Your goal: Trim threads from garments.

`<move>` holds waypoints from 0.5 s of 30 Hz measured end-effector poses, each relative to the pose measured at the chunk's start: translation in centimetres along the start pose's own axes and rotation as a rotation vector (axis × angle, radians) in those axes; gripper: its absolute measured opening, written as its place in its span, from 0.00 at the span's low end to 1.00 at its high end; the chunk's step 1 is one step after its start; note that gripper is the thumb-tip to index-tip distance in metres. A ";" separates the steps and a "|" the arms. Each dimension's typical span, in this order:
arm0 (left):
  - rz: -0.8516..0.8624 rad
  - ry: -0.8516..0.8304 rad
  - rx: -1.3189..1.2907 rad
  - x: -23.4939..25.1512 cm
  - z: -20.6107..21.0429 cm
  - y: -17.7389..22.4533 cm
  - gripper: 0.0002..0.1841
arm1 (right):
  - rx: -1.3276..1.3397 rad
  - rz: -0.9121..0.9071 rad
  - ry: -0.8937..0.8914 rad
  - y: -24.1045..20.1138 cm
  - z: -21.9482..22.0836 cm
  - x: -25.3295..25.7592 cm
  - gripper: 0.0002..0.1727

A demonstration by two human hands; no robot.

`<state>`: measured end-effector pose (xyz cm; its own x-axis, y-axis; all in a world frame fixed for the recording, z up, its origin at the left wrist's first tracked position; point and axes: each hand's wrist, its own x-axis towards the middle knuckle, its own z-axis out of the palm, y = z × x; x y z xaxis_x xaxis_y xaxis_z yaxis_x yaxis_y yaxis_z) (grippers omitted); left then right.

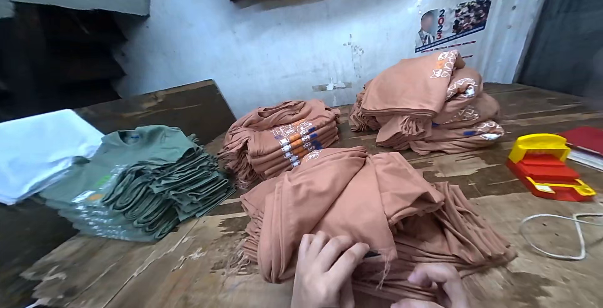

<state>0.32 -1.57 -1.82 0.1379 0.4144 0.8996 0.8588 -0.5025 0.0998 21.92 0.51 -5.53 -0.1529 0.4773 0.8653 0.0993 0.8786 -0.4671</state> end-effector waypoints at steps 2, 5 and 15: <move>-0.031 0.014 0.022 -0.2 0.0 0.4 0.11 | 0.023 0.024 -0.009 0.1 -0.6 -0.4 0.05; -0.023 0.019 0.053 -0.1 0.8 1.1 0.12 | -0.006 0.039 -0.105 -0.2 -0.9 -0.6 0.03; -0.050 -0.097 0.047 -0.4 -0.3 1.0 0.14 | -0.417 0.252 -0.302 -1.5 -1.2 0.1 0.12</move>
<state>1.01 -2.46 -1.98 0.1396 0.5108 0.8483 0.8879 -0.4438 0.1212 22.96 -0.78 -4.53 -0.3420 0.7082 0.6177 0.5391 0.6863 -0.4882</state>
